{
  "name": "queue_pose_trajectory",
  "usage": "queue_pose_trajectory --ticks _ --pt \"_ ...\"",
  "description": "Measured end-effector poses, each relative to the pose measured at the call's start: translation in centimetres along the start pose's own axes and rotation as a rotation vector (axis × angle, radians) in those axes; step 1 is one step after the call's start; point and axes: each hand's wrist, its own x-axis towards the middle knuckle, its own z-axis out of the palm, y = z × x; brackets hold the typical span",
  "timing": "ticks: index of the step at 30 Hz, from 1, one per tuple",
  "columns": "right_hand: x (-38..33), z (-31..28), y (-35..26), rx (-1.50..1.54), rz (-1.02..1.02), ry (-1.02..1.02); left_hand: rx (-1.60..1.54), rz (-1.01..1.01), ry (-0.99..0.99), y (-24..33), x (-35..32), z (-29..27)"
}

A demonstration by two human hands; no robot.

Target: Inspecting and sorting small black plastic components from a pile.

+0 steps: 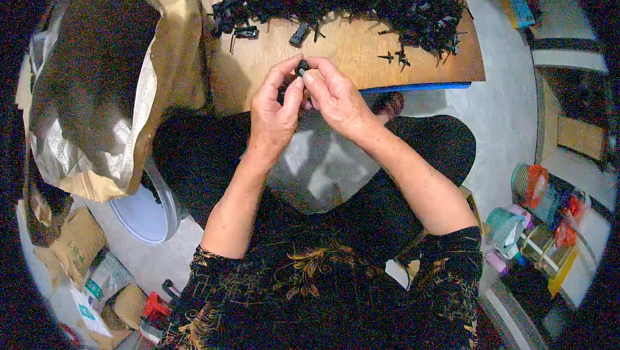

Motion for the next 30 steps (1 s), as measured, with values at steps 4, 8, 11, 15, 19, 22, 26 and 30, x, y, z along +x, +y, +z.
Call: queue_pose_trajectory --ticks 4,8,11,15,19,22,26,30 --pt "0.4 -0.1 0.4 -0.101 0.022 0.011 0.344 0.294 0.096 -1.0 0.0 -0.1" --pt "1.3 0.5 1.0 -0.014 0.013 0.007 0.436 0.308 0.099 -1.3 0.1 -0.2" --pt "1.2 -0.1 0.0 -0.029 0.212 -0.008 0.493 0.281 0.055 -1.0 0.3 -0.1" --pt "0.9 -0.8 -0.2 0.042 0.057 -0.093 0.143 -0.05 -0.006 0.4 0.3 -0.8" --pt "0.6 -1.5 1.3 0.015 -0.112 -0.038 -0.451 -0.279 -0.029 1.4 0.3 -1.6" --pt "-0.4 -2.3 0.4 0.001 -0.105 -0.064 -0.58 -0.318 -0.071 1.1 -0.1 -2.0" --pt "-1.9 -2.7 -1.3 0.103 -0.086 -0.071 -0.621 -0.358 -0.135 0.9 -0.4 -2.2" --pt "-2.1 -2.9 -1.1 0.126 -0.097 -0.074 -0.565 -0.409 -0.244 1.1 -0.9 -1.8"
